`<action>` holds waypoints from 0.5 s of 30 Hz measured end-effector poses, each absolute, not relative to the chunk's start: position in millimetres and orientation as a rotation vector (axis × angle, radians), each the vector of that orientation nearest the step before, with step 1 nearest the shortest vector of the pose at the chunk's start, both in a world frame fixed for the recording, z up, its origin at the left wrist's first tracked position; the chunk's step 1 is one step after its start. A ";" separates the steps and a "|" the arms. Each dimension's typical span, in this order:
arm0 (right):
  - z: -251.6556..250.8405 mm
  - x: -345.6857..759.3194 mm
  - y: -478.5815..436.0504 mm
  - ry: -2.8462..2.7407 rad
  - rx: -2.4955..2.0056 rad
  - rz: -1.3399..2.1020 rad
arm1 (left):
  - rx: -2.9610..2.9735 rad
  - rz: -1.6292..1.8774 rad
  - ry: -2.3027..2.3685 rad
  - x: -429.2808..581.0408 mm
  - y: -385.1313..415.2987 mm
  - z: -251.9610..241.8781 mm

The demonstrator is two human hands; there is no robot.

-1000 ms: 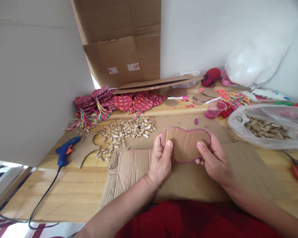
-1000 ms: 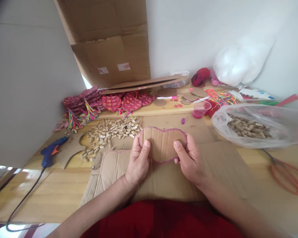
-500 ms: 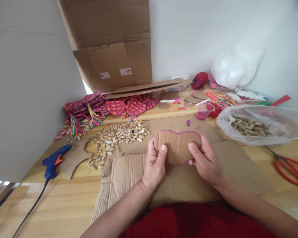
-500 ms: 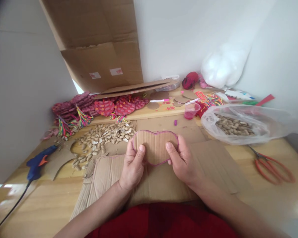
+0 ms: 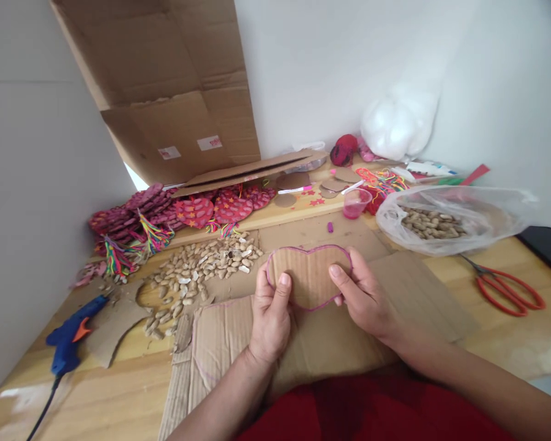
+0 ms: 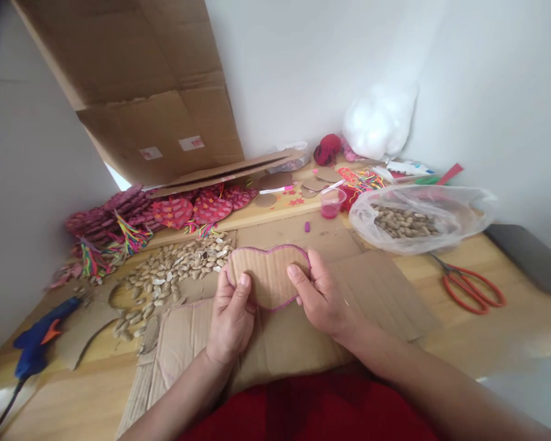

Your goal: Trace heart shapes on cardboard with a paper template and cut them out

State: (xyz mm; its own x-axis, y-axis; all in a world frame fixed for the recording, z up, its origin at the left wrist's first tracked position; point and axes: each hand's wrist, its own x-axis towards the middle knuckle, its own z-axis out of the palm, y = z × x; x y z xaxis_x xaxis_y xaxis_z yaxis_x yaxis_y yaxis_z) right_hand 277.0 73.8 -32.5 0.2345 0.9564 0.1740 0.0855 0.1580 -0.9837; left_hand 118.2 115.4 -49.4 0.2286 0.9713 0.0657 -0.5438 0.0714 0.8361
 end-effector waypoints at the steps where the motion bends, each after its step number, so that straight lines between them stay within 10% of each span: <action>1: -32.6 277.1 73.6 -1.153 -1.231 0.883 | 0.867 1.251 0.606 118.3 115.3 -49.1; 15: -32.5 279.1 71.8 -1.218 -1.192 0.836 | 0.874 1.250 0.637 117.1 115.2 -43.5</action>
